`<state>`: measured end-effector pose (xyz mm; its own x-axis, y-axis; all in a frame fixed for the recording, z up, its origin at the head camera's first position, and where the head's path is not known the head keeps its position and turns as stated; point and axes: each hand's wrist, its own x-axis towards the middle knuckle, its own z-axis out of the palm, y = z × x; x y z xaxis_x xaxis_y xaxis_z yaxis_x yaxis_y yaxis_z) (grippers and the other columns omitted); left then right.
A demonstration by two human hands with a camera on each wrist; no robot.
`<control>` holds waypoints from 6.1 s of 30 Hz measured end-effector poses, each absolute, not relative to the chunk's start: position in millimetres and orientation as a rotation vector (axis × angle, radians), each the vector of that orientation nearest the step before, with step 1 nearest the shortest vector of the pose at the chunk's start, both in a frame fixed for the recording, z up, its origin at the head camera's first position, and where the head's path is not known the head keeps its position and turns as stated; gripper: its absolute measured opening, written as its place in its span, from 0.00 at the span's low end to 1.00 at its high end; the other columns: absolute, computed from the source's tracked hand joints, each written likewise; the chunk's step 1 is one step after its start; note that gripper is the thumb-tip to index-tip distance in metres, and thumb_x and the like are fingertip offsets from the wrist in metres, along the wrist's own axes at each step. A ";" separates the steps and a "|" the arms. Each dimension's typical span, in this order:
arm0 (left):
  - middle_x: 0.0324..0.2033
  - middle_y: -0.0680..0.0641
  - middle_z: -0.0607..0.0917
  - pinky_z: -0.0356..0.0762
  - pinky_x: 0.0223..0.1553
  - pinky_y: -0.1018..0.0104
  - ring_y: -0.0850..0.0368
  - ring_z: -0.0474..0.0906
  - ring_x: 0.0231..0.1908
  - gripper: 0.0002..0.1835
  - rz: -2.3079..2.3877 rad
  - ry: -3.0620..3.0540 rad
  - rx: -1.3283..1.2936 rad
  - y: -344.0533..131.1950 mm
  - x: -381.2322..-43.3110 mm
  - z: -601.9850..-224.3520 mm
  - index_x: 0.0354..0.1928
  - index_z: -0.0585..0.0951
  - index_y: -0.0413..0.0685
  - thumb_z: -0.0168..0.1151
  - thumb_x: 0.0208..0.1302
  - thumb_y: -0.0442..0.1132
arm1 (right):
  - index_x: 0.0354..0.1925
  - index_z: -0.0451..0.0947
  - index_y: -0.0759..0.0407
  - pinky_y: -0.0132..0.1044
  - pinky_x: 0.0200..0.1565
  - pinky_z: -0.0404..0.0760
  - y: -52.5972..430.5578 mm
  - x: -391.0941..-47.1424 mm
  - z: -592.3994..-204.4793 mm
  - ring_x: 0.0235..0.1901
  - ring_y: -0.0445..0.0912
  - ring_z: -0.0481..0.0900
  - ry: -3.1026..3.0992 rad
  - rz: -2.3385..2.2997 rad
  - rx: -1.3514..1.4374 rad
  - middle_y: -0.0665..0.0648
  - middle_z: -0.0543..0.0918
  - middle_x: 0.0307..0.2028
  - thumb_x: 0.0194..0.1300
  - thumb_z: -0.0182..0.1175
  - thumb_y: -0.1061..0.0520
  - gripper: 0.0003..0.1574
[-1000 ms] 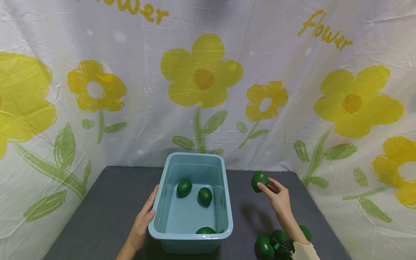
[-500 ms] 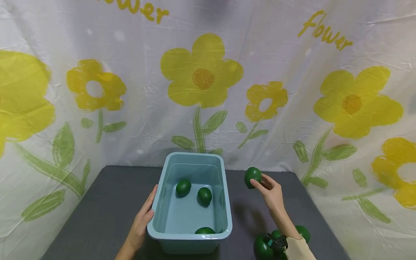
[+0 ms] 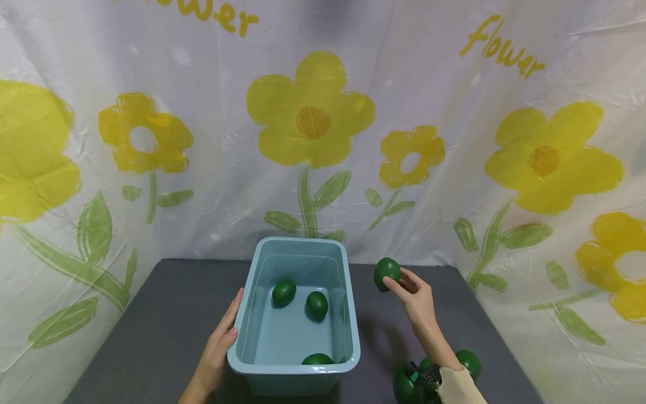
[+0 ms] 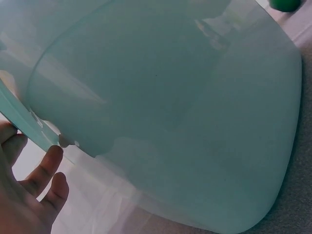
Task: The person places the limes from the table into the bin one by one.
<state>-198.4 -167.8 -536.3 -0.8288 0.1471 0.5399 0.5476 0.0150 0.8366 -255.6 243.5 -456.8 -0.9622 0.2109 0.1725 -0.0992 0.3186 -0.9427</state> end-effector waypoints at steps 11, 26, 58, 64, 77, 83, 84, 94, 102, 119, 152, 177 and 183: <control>0.84 0.55 0.56 0.53 0.69 0.82 0.71 0.51 0.80 0.34 -1.856 -1.971 -0.748 -167.5 -200.2 -536.3 0.84 0.55 0.39 0.34 0.77 0.28 | 0.64 0.83 0.59 0.41 0.56 0.78 224.1 -267.6 -447.9 0.46 0.34 0.85 -2.267 1.727 -0.044 0.60 0.91 0.52 0.68 0.74 0.52 0.29; 0.84 0.56 0.56 0.52 0.69 0.82 0.72 0.51 0.80 0.34 -1.869 -1.975 -0.740 -167.1 -198.4 -537.2 0.84 0.54 0.38 0.34 0.77 0.28 | 0.62 0.84 0.59 0.42 0.53 0.79 190.1 -270.4 -431.4 0.47 0.43 0.84 -2.275 1.780 0.087 0.57 0.92 0.46 0.67 0.75 0.53 0.28; 0.84 0.59 0.56 0.53 0.67 0.83 0.74 0.52 0.79 0.34 -1.887 -2.025 -0.667 -167.5 -199.0 -536.2 0.85 0.55 0.44 0.35 0.78 0.31 | 0.65 0.84 0.51 0.38 0.44 0.72 181.4 -274.0 -427.2 0.41 0.45 0.78 -2.533 1.436 0.345 0.53 0.92 0.50 0.65 0.76 0.48 0.32; 0.84 0.56 0.55 0.54 0.68 0.82 0.73 0.51 0.79 0.34 -1.884 -2.012 -0.707 -168.4 -198.6 -536.7 0.85 0.54 0.42 0.35 0.78 0.29 | 0.63 0.85 0.49 0.39 0.45 0.73 197.1 -268.4 -434.8 0.41 0.45 0.77 -2.505 1.428 0.291 0.53 0.92 0.49 0.65 0.77 0.50 0.29; 0.84 0.57 0.55 0.54 0.68 0.83 0.74 0.51 0.79 0.34 -1.898 -2.017 -0.699 -168.1 -199.8 -536.3 0.85 0.54 0.42 0.35 0.79 0.29 | 0.63 0.84 0.49 0.37 0.40 0.71 229.4 -247.7 -448.1 0.38 0.45 0.75 -2.508 1.373 0.185 0.54 0.92 0.50 0.64 0.77 0.48 0.30; 0.84 0.58 0.55 0.53 0.68 0.83 0.74 0.51 0.79 0.34 -1.897 -2.016 -0.700 -168.0 -200.5 -537.2 0.85 0.54 0.42 0.35 0.79 0.29 | 0.64 0.83 0.51 0.36 0.37 0.68 243.6 -236.7 -454.9 0.35 0.43 0.70 -2.524 1.376 0.134 0.55 0.91 0.50 0.65 0.77 0.49 0.31; 0.84 0.56 0.55 0.53 0.68 0.83 0.74 0.51 0.79 0.34 -1.896 -2.015 -0.699 -168.0 -200.4 -537.3 0.85 0.54 0.42 0.35 0.79 0.29 | 0.64 0.83 0.51 0.36 0.37 0.68 245.9 -235.1 -455.9 0.36 0.43 0.70 -2.526 1.379 0.123 0.54 0.91 0.50 0.65 0.77 0.49 0.31; 0.85 0.51 0.54 0.53 0.68 0.83 0.74 0.51 0.79 0.34 -1.880 -2.020 -0.694 -169.2 -199.6 -536.5 0.84 0.54 0.41 0.35 0.79 0.29 | 0.65 0.83 0.50 0.36 0.36 0.66 263.7 -221.7 -458.2 0.35 0.43 0.69 -2.558 1.361 0.067 0.52 0.91 0.53 0.66 0.75 0.46 0.32; 0.84 0.58 0.55 0.53 0.68 0.83 0.74 0.50 0.79 0.34 -1.897 -2.011 -0.715 -169.8 -199.3 -536.6 0.85 0.54 0.42 0.35 0.78 0.29 | 0.68 0.80 0.51 0.37 0.36 0.67 284.2 -210.2 -464.7 0.38 0.46 0.69 -2.707 1.239 -0.030 0.53 0.89 0.57 0.65 0.75 0.41 0.38; 0.84 0.57 0.54 0.53 0.68 0.83 0.75 0.50 0.79 0.33 -1.902 -2.017 -0.698 -168.9 -199.5 -536.6 0.85 0.53 0.43 0.34 0.79 0.30 | 0.67 0.80 0.61 0.64 0.50 0.79 318.2 -186.1 -483.4 0.56 0.64 0.77 -3.257 0.926 0.148 0.62 0.86 0.59 0.56 0.80 0.39 0.48; 0.85 0.55 0.53 0.53 0.69 0.82 0.72 0.49 0.80 0.34 -1.894 -1.978 -0.763 -168.8 -199.0 -536.7 0.85 0.52 0.41 0.34 0.79 0.27 | 0.46 0.90 0.48 0.55 0.45 0.73 313.2 -181.4 -504.2 0.44 0.48 0.76 -3.278 0.753 0.497 0.42 0.88 0.40 0.47 0.84 0.37 0.31; 0.85 0.56 0.52 0.52 0.68 0.83 0.73 0.48 0.80 0.34 -1.922 -1.994 -0.744 -168.7 -198.8 -537.6 0.85 0.51 0.43 0.33 0.80 0.28 | 0.57 0.86 0.57 0.57 0.50 0.84 318.3 -194.5 -502.9 0.48 0.51 0.87 -3.098 1.184 0.479 0.51 0.90 0.48 0.60 0.79 0.42 0.31; 0.85 0.57 0.53 0.53 0.68 0.83 0.73 0.49 0.80 0.34 -1.918 -1.994 -0.747 -168.8 -198.4 -536.1 0.85 0.51 0.42 0.33 0.79 0.29 | 0.59 0.85 0.56 0.61 0.62 0.78 308.4 -197.8 -500.6 0.55 0.53 0.86 -2.879 1.346 0.161 0.52 0.89 0.52 0.62 0.78 0.43 0.32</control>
